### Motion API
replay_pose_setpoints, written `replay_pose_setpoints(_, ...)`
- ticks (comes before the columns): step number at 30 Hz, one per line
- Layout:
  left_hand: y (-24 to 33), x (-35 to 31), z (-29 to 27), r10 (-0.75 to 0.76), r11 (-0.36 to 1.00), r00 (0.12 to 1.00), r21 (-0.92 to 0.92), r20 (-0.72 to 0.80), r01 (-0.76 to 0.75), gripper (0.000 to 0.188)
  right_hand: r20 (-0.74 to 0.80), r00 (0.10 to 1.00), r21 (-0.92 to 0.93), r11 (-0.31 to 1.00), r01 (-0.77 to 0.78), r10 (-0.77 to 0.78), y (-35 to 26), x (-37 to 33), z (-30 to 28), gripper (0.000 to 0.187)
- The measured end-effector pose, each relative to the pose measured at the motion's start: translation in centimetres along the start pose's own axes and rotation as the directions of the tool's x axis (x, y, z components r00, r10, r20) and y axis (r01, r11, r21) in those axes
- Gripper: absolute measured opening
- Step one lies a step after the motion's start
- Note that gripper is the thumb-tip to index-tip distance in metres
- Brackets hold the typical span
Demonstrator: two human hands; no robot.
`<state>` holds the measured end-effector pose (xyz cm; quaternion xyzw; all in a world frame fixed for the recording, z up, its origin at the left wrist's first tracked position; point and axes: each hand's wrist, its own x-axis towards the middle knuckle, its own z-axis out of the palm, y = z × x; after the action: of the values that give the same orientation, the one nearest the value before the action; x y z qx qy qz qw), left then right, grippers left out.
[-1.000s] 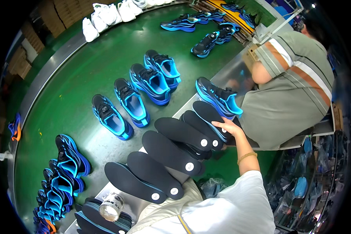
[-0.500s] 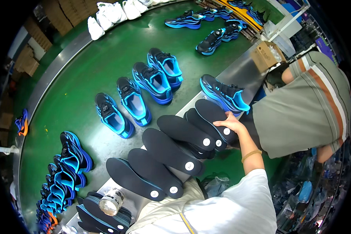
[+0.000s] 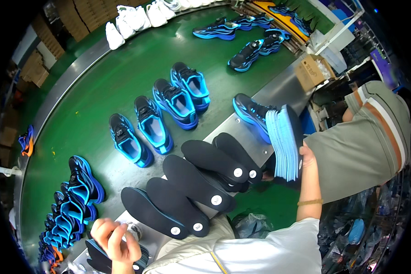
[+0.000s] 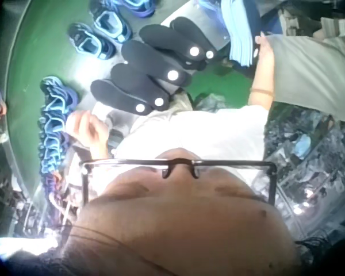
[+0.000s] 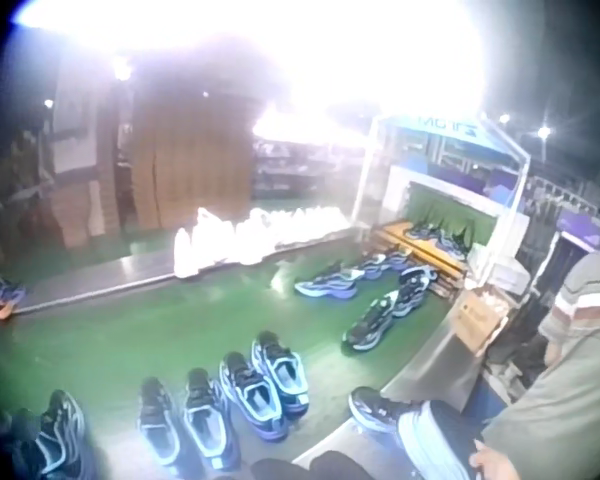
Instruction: The person places insoles into a series of shoes on a conveyor belt by hand, handling each shoe one at a time and smoothing the insoles inside.
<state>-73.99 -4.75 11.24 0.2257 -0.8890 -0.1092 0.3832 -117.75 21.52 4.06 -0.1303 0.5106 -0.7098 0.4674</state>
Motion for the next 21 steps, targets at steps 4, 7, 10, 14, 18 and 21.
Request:
replay_pose_setpoints(4, 1.1, 1.0, 4.1, -0.032, 0.977, 0.993, -0.205, 0.11, 0.054, 0.031, -0.046, 0.999, 0.235, 0.972, 0.012, -0.001, -0.3, 0.3, 5.1, 0.054)
replay_pose_setpoints(7, 1.5, 0.8, 6.5, -0.02, 0.94, 0.988, -0.333, 0.153, 0.071, 0.028, 0.038, 0.999, 0.287, 0.958, -0.008, -0.003, 0.5, 1.5, 9.5, 0.047)
replay_pose_setpoints(10, 2.1, 0.6, 8.5, 0.001, 0.92, 0.977, -0.384, 0.214, 0.083, 0.024, -0.011, 1.0, 0.263, 0.965, -0.004, 0.008, 0.7, 2.2, 15.0, 0.039)
replay_pose_setpoints(14, 3.4, 0.4, 9.1, 0.049, 0.901, 0.959, -0.426, 0.278, 0.077, 0.023, 0.049, 0.956, -0.677, 0.694, 0.245, -0.29, 1.0, 2.9, 14.7, 0.036)
replay_pose_setpoints(18, 3.5, -0.3, 9.2, 0.027, 0.905, 0.955, -0.414, 0.294, 0.101, 0.022, 0.234, 0.966, 0.237, 0.97, 0.056, -0.113, 1.1, 3.1, 15.8, 0.037)
replay_pose_setpoints(21, 3.4, -0.8, 9.6, 0.019, 0.905, 0.954, -0.411, 0.299, 0.111, 0.022, 0.323, 0.938, 0.243, 0.969, 0.048, -0.128, 1.1, 3.4, 15.7, 0.037)
